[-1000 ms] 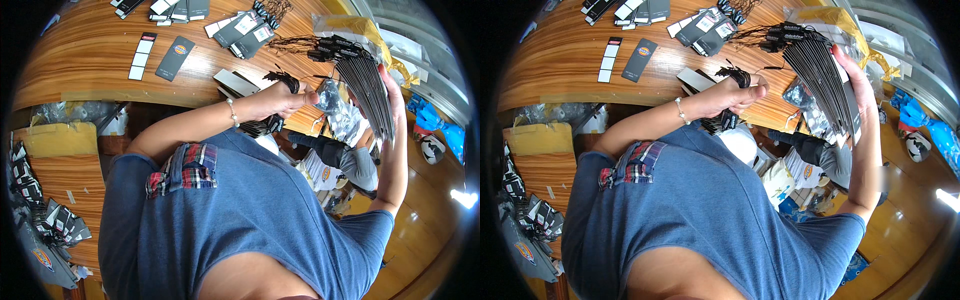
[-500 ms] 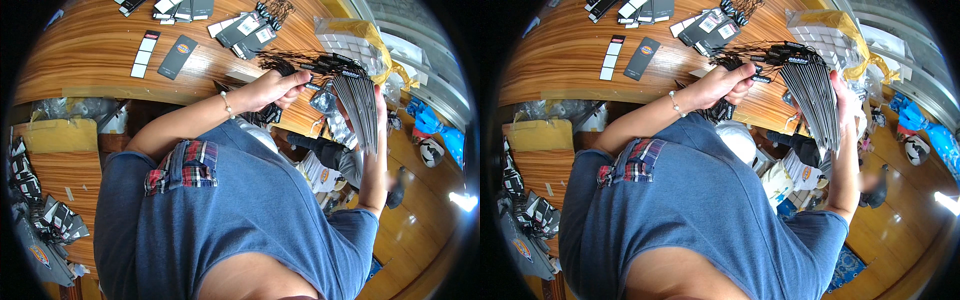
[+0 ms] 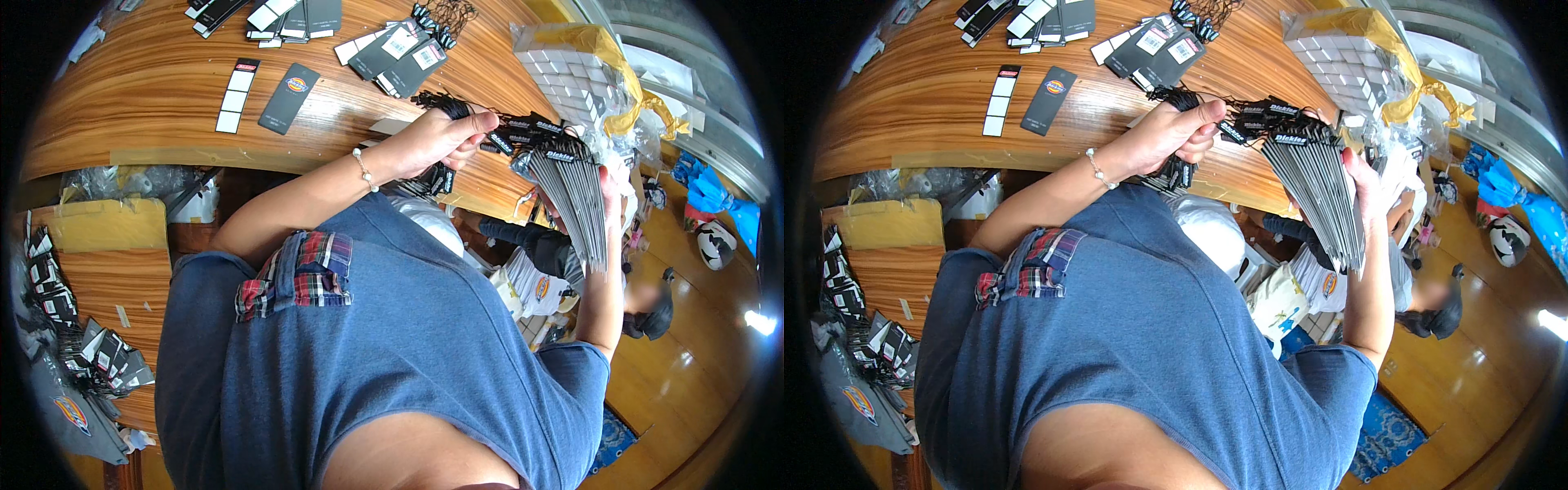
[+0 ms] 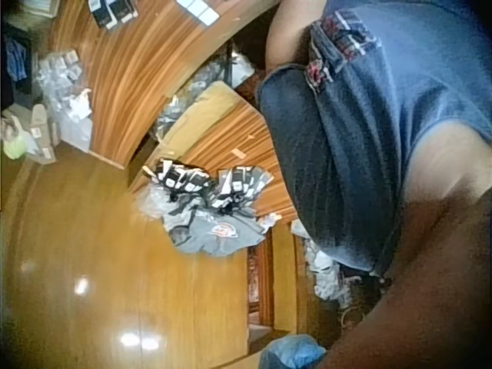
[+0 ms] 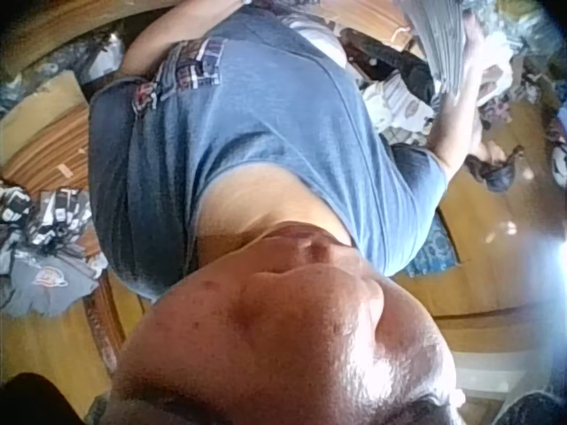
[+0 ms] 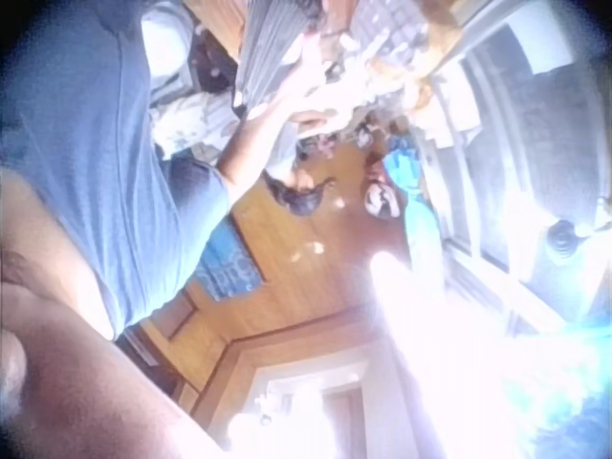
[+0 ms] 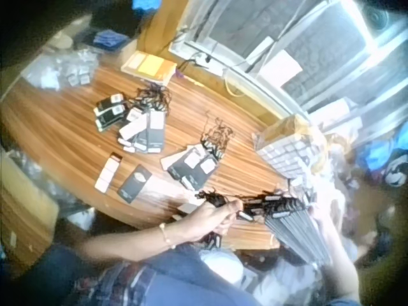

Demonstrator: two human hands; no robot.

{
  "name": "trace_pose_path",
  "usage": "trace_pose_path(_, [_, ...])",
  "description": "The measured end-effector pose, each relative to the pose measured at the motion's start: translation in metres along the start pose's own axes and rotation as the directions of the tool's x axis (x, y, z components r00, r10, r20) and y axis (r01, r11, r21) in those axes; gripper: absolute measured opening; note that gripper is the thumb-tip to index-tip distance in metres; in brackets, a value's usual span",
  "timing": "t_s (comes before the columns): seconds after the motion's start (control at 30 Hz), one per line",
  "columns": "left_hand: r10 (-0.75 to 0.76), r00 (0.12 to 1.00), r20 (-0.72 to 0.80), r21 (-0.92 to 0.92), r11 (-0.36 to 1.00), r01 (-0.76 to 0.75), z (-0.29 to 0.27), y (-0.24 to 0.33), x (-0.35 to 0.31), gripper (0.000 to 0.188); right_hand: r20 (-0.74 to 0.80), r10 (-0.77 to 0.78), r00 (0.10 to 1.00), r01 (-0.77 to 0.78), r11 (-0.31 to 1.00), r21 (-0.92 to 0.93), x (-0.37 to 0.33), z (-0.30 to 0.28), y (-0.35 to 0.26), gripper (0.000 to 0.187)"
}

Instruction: The person organizes small black tags with attached cords on a wooden table. They pick up individual tags, separate them from a larger bundle, and arrange them into neat stacks. The person also moves a stack of tags to the side of the table.

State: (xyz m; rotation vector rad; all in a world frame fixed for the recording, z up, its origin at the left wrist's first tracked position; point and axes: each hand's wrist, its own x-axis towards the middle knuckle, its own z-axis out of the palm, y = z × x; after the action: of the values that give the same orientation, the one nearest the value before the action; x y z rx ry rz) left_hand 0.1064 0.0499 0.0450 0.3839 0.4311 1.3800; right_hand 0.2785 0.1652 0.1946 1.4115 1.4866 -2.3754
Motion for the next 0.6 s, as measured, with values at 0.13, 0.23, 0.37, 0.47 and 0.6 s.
trace_pose_path(0.13, [0.038,0.998,-0.053,0.042,0.998,-0.036,0.001,-0.003,0.004,0.04,-0.097,0.054,0.994,-0.053,0.998,0.015,-0.002,-0.04,0.018,0.064])
trace_pose_path(0.23, [0.029,0.998,-0.059,0.071,0.997,-0.025,-0.001,-0.004,0.005,0.038,-0.052,0.047,0.998,-0.044,0.997,0.071,-0.001,-0.036,0.016,0.063])
trace_pose_path(0.37, [0.058,0.997,-0.057,0.083,0.995,-0.053,0.001,-0.004,0.003,0.035,0.024,0.023,0.999,-0.025,0.995,0.101,-0.001,-0.03,0.015,0.065])
trace_pose_path(0.47, [0.073,0.994,-0.076,0.093,0.993,-0.066,0.005,0.002,0.001,0.033,0.079,0.001,0.997,-0.011,0.993,0.118,-0.001,-0.032,0.016,0.066])
trace_pose_path(0.6, [0.055,0.997,-0.062,0.088,0.995,-0.05,0.004,0.001,0.002,0.032,0.151,-0.119,0.981,0.091,0.979,0.181,0.011,-0.033,0.021,0.075])
